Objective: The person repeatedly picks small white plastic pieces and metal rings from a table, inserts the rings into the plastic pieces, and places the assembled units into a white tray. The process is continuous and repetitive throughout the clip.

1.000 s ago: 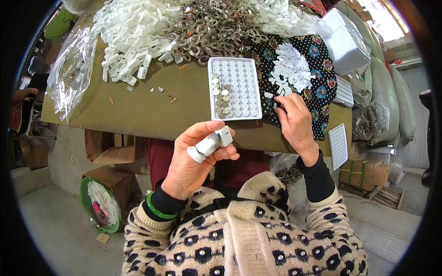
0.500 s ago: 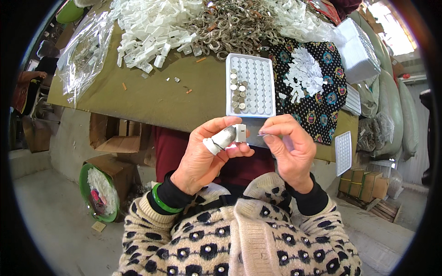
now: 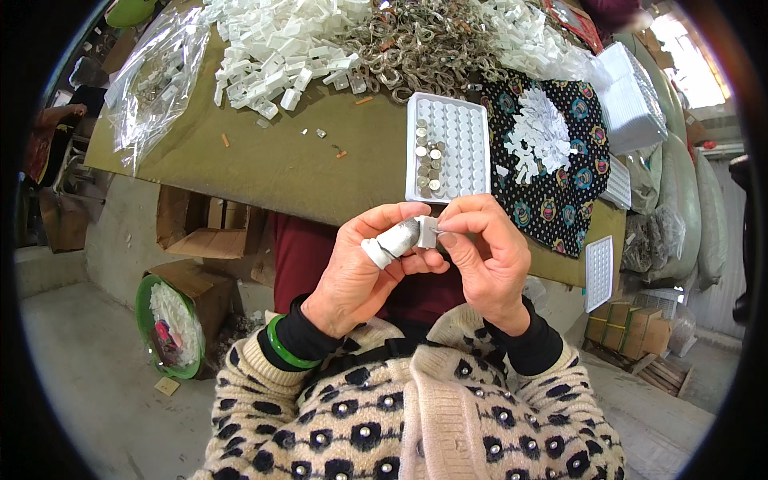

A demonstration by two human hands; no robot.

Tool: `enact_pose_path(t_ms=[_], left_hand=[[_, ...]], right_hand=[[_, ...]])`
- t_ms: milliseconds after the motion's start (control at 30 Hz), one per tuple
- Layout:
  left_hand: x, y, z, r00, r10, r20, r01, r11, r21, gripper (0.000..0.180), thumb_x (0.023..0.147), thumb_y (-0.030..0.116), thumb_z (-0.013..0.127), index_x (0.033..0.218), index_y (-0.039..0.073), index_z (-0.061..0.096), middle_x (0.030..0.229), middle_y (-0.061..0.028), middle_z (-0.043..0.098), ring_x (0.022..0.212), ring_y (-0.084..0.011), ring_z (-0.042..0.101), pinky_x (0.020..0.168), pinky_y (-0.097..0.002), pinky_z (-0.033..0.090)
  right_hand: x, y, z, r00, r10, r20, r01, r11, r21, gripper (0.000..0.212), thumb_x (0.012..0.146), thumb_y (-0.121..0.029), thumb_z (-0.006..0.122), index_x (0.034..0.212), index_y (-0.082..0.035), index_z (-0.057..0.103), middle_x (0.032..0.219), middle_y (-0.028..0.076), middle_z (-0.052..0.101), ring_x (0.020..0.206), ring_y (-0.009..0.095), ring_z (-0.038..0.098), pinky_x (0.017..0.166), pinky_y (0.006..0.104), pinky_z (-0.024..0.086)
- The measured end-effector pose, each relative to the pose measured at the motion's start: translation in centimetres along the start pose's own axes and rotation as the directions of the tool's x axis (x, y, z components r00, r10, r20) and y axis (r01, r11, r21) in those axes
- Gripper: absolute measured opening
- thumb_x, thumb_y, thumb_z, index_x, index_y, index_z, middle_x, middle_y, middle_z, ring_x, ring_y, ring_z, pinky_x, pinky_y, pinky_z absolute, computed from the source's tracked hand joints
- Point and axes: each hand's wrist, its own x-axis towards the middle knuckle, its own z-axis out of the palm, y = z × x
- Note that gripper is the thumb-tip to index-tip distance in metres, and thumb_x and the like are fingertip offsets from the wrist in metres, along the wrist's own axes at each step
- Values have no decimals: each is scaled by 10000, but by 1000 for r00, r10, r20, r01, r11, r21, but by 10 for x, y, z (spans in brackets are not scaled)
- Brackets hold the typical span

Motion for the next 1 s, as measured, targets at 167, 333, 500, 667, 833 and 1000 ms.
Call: enact_pose_path(t_ms=[167,333,500,667,833,1000], left_hand=[[1,2,3,1000,-16,-25,17,997,69,333,955,218,628,1210,8,588,1010,-143,687,831,-227,715,818,-433,603],[1,3,5,999,-19,-41,21,998,66,319,952,208,631,1202,12,594,1002,-131,692,816,-222,719,823,-438,601],[-1,2,3,1000,-2,-23,3,998,66,328,948,203,639,1211,15,587,1030,-132,687,823,-222,718,826,-434,601],[-1,1,1,1000,-1,-29,1,1000,10,306,933,129,655,1198,-15,605,1036,-143,683,832,-250,711,781,-362,611],[-1,1,4,999,2,-49,1,998,56,275,941,110,638,1181,-21,609,1001,-144,693,813,-248,714,765,-348,613],[-2,5,6,999,-13,-40,18,991,135,244,946,126,628,1149,-8,616,1023,-147,683,857,-235,708,800,-387,616]], right_hand=[[2,-4,-1,1000,24,-1,-24,999,46,59,874,4,675,914,-9,633,915,92,619,784,168,598,697,268,486],[1,-7,-1,999,44,11,-44,999,11,54,880,1,677,909,-2,632,968,99,626,870,162,599,781,266,480],[-2,-5,2,993,112,-36,-105,983,151,46,883,10,668,917,1,638,967,99,627,870,160,599,782,266,483],[-1,-1,3,1000,11,-25,-10,999,46,77,858,6,691,922,-2,649,918,91,620,785,171,601,710,266,483],[1,-2,0,1000,-17,24,18,999,-28,105,835,31,673,916,-13,621,924,101,619,783,192,610,706,285,492],[8,-5,-7,994,-65,86,68,998,-21,159,780,107,599,880,-13,570,900,116,601,771,224,612,691,297,500]])
